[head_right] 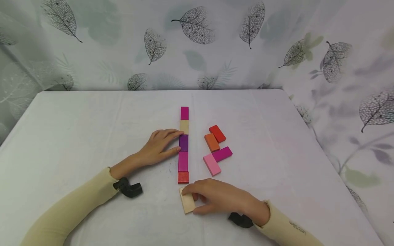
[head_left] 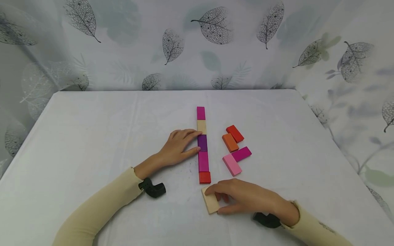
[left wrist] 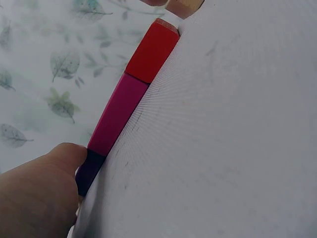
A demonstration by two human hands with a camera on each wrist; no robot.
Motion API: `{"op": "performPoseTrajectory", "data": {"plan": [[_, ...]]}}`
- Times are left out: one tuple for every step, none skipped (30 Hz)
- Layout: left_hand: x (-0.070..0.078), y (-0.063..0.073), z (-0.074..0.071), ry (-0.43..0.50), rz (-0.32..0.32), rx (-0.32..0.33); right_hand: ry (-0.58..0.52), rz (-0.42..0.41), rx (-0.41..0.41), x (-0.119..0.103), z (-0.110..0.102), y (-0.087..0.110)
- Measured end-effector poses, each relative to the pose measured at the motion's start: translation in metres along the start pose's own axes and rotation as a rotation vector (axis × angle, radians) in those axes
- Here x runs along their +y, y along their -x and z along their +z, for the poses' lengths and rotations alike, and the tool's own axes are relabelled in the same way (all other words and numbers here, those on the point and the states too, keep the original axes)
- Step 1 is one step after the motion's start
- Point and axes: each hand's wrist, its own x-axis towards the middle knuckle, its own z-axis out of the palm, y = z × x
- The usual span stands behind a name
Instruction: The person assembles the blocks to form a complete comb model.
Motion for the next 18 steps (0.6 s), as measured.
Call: {"op": "performPoseTrajectory", "data": {"plan": [[-0.0001, 0.0000, 0.0000, 0.000, -0.004, -0.003, -0.004, -0.007, 0.006, 0.0002, 0.0008, -0.0007], [-0.0003, 0.0002, 0.0002, 0.001, -0.006, -0.004, -0.007, -0.013, 0.012, 0.0004, 0.0017, -0.0014], [-0.0004, 0.0003, 0.0002, 0.001, -0.007, -0.005, -0.004, -0.022, 0.020, 0.0008, 0.0028, -0.0023], [-0.0001, 0.0001, 0.0001, 0.001, -0.007, -0.006, -0.003, -0.031, 0.027, 0.0013, 0.0039, -0.0030], [0.0000, -0.0002, 0.0001, 0.000, -0.008, -0.008, 0.000, -0.039, 0.035, 0.0014, 0.0050, -0.0038], [0.0005, -0.0004, 0.0000, 0.000, -0.008, -0.008, 0.001, -0.044, 0.041, 0.0012, 0.0058, -0.0045], [0.0007, -0.0006, -0.0002, -0.002, -0.008, -0.008, 0.002, -0.041, 0.045, 0.0008, 0.0065, -0.0050], [0.0009, -0.0008, -0.0005, -0.002, -0.008, -0.008, 0.006, -0.037, 0.048, 0.0002, 0.0070, -0.0056], [0.0012, -0.0009, -0.0007, -0.001, -0.008, -0.007, 0.009, -0.029, 0.049, -0.0005, 0.0074, -0.0061], [0.0016, -0.0009, -0.0011, 0.001, -0.008, -0.005, 0.008, -0.018, 0.047, -0.0014, 0.0075, -0.0064], [0.0018, -0.0010, -0.0014, 0.003, -0.008, -0.003, 0.007, -0.006, 0.045, -0.0023, 0.0073, -0.0067], [0.0021, -0.0008, -0.0018, 0.004, -0.008, -0.002, 0.006, 0.006, 0.043, -0.0032, 0.0071, -0.0069], [0.0022, -0.0008, -0.0020, 0.005, -0.010, -0.003, 0.005, 0.018, 0.040, -0.0038, 0.0070, -0.0070], [0.0023, -0.0007, -0.0021, 0.007, -0.011, -0.004, 0.004, 0.026, 0.039, -0.0043, 0.0071, -0.0072], [0.0025, -0.0005, -0.0021, 0.007, -0.011, -0.004, -0.001, 0.030, 0.039, -0.0045, 0.0072, -0.0073], [0.0025, -0.0004, -0.0021, 0.008, -0.011, -0.005, -0.004, 0.032, 0.041, -0.0046, 0.0074, -0.0073], [0.0025, -0.0005, -0.0019, 0.007, -0.011, -0.006, -0.008, 0.030, 0.044, -0.0046, 0.0077, -0.0074], [0.0027, -0.0003, -0.0017, 0.007, -0.010, -0.004, -0.013, 0.027, 0.047, -0.0045, 0.0082, -0.0074]]}}
